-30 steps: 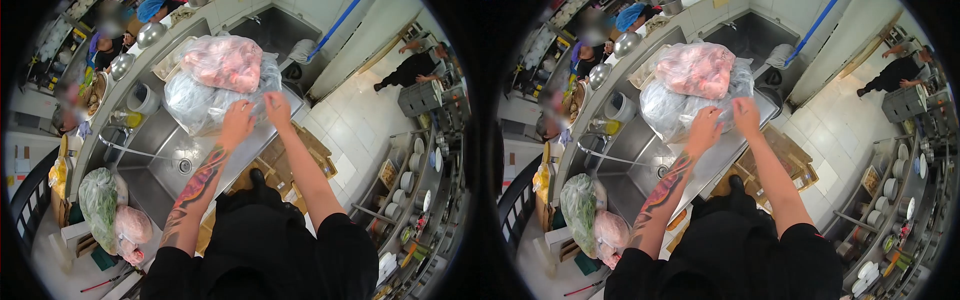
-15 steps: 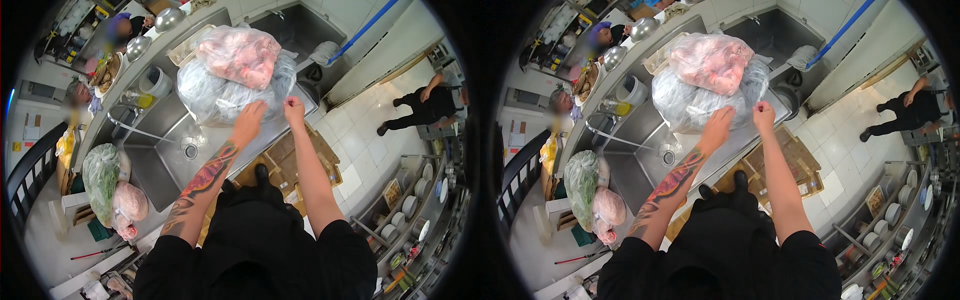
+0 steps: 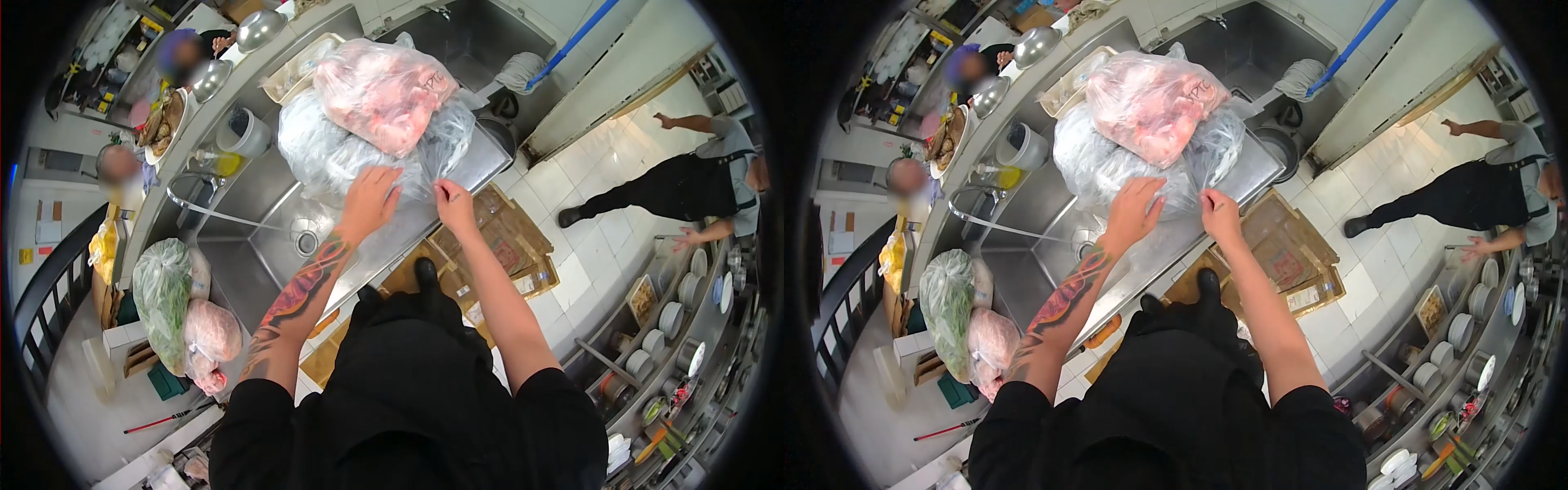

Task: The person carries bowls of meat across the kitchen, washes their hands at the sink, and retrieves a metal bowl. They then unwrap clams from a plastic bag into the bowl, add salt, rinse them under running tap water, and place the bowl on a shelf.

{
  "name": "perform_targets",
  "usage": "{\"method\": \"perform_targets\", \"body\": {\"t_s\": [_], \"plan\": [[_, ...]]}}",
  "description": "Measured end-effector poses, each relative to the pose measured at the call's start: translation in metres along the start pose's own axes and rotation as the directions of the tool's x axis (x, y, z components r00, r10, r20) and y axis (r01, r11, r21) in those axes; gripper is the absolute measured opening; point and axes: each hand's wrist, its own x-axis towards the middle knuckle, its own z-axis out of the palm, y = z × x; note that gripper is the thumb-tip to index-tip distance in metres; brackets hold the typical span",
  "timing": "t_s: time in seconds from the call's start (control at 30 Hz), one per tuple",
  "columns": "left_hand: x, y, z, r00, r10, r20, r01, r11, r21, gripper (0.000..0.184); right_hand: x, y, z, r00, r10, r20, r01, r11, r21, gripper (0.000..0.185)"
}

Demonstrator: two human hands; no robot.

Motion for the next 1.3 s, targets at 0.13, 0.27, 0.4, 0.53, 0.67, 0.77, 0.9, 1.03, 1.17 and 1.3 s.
{"method": "perform_targets", "body": {"t_s": [0.13, 0.27, 0.4, 0.53, 0.67, 0.77, 0.9, 1.03, 1.17, 1.3], "plan": [[0.053, 0.02, -0.012, 0.97, 0.171, -0.174, -0.117, 0.952, 0.284, 0.051, 0.005, -0.011, -0.036, 0.993, 0.01, 0.115, 0.017, 0.973, -0.23, 0.014], [0.102, 0.021, -0.003, 0.972, 0.079, -0.22, 0.019, 0.911, 0.411, 0.067, 0.018, -0.033, -0.038, 0.993, 0.018, -0.119, -0.032, 0.993, -0.116, 0.024], [0.112, 0.008, 0.003, 0.99, -0.06, -0.131, 0.121, 0.84, 0.528, 0.081, 0.047, -0.061, -0.03, 0.981, -0.062, -0.185, 0.068, 0.997, 0.028, 0.028], [0.112, 0.013, -0.002, 0.986, -0.129, -0.102, 0.165, 0.79, 0.59, 0.08, 0.067, -0.059, -0.021, 0.962, -0.26, -0.081, 0.253, 0.963, -0.091, 0.031], [0.112, 0.001, -0.018, 0.988, -0.129, -0.082, 0.153, 0.831, 0.534, 0.071, 0.068, -0.054, -0.022, 0.919, -0.387, 0.068, 0.384, 0.847, -0.368, 0.038], [0.098, -0.027, -0.028, 0.993, -0.051, -0.104, 0.089, 0.908, 0.409, 0.063, 0.058, -0.053, -0.026, 0.92, -0.371, 0.125, 0.387, 0.815, -0.431, 0.044], [0.083, -0.056, -0.05, 0.988, 0.013, -0.156, 0.047, 0.925, 0.377, 0.057, 0.049, -0.043, -0.03, 0.902, -0.399, 0.161, 0.427, 0.784, -0.45, 0.048], [0.079, -0.073, -0.059, 0.989, 0.065, -0.135, -0.018, 0.946, 0.323, 0.052, 0.036, -0.04, -0.024, 0.884, -0.447, 0.139, 0.461, 0.777, -0.428, 0.036], [0.079, -0.063, -0.057, 0.993, 0.024, -0.114, 0.018, 0.938, 0.346, 0.051, 0.055, -0.031, -0.025, 0.888, -0.459, 0.023, 0.447, 0.853, -0.27, 0.033], [0.072, -0.049, -0.022, 0.951, 0.048, -0.304, 0.052, 0.948, 0.314, 0.047, 0.127, -0.039, -0.015, 0.885, -0.397, -0.241, 0.334, 0.905, -0.264, 0.028]]}}
